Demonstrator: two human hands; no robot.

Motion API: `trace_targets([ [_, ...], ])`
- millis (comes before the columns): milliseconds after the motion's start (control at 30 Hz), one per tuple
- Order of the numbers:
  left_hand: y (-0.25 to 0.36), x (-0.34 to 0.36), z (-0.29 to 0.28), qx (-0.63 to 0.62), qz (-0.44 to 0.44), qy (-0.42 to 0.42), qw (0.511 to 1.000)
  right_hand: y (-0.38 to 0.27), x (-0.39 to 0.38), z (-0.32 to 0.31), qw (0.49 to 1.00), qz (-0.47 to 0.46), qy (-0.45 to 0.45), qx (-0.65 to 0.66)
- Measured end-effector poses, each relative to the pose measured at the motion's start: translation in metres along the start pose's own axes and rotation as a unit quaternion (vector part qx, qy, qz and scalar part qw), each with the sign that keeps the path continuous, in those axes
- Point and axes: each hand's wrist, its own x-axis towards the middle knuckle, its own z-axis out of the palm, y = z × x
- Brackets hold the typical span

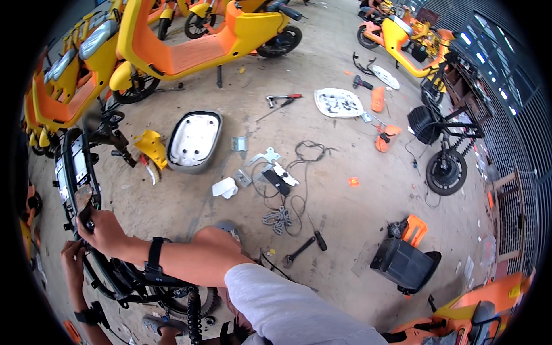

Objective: The person uses pliers to manipulate wires on the frame of a scooter. They handle the wires and the metal frame while sitting on the floor of a warehouse.

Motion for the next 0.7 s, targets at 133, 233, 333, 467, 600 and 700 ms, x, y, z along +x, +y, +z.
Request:
trace_targets([
  [133,-0.044,-0.013,0.008,-0.123,-0.158,-0.020,0.980,0.000,-0.001,0.006,1.000,-0.005,-0.004,-0.007],
  [233,-0.036,-0.010,0.012,-0.131,-0.155,-0.029,0.979,0.003,-0.001,0.003,1.000,-0.012,-0.001,-0.009],
  [333,-0.027,-0.006,0.007,-0.115,-0.110,-0.028,0.987,0.001,-0.001,0.002,1.000,-0.006,-0.004,0.004],
  [467,-0.011,-0.002,0.001,-0.074,0.004,-0.003,0.997,0.000,0.001,0.001,1.000,-0.019,-0.007,-0.013],
  [600,-0.008,-0.001,0.002,-0.054,-0.046,-0.011,0.997,0.000,0.001,-0.002,1.000,-0.004,-0.014,-0.014],
  [700,-0.008,-0.006,0.006,-0.096,-0.184,0.006,0.978,-0.003,0.001,0.001,1.000,0.001,-0.014,-0.005],
])
